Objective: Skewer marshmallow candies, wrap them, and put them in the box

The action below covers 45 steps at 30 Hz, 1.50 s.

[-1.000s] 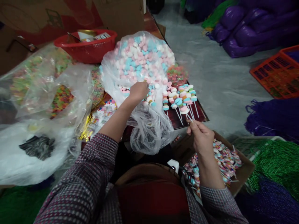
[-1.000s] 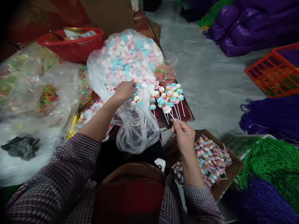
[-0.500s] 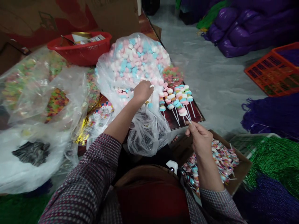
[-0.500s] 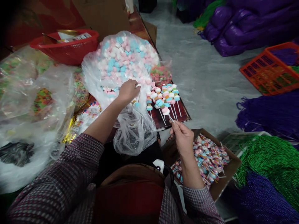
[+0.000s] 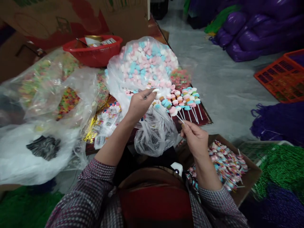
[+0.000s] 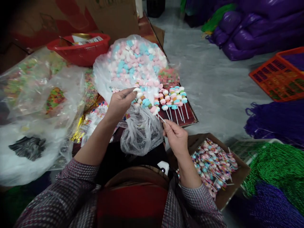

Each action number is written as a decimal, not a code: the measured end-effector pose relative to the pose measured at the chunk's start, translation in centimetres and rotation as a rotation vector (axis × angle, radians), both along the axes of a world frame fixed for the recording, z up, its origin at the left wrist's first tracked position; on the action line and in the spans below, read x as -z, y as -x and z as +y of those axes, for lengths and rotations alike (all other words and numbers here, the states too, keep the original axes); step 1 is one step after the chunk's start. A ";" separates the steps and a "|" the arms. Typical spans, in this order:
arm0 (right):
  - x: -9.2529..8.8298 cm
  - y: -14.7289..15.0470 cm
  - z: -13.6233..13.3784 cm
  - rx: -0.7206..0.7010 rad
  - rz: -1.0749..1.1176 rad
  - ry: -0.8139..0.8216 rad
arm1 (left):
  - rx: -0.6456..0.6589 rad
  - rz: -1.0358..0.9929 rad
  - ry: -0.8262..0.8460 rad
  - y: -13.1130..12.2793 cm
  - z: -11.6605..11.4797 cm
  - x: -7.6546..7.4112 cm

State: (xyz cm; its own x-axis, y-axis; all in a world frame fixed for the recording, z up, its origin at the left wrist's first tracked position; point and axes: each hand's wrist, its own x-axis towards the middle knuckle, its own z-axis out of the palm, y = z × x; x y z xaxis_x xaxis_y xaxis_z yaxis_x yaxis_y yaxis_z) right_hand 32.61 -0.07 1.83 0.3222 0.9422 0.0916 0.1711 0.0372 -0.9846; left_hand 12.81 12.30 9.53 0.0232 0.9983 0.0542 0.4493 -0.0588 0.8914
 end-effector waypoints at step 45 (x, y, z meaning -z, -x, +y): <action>-5.6 5.9 -3.3 -0.313 0.281 0.143 | -0.005 0.154 -0.600 7.9 -7.5 0.6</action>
State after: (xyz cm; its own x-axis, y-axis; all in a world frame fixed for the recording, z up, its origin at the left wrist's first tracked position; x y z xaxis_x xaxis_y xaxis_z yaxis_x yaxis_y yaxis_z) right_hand 26.69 -3.34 7.41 0.0135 0.9952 -0.0967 -0.1015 -0.0948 -0.9903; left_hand 4.96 4.82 8.89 0.0711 0.7951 0.6023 0.5716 -0.5274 0.6286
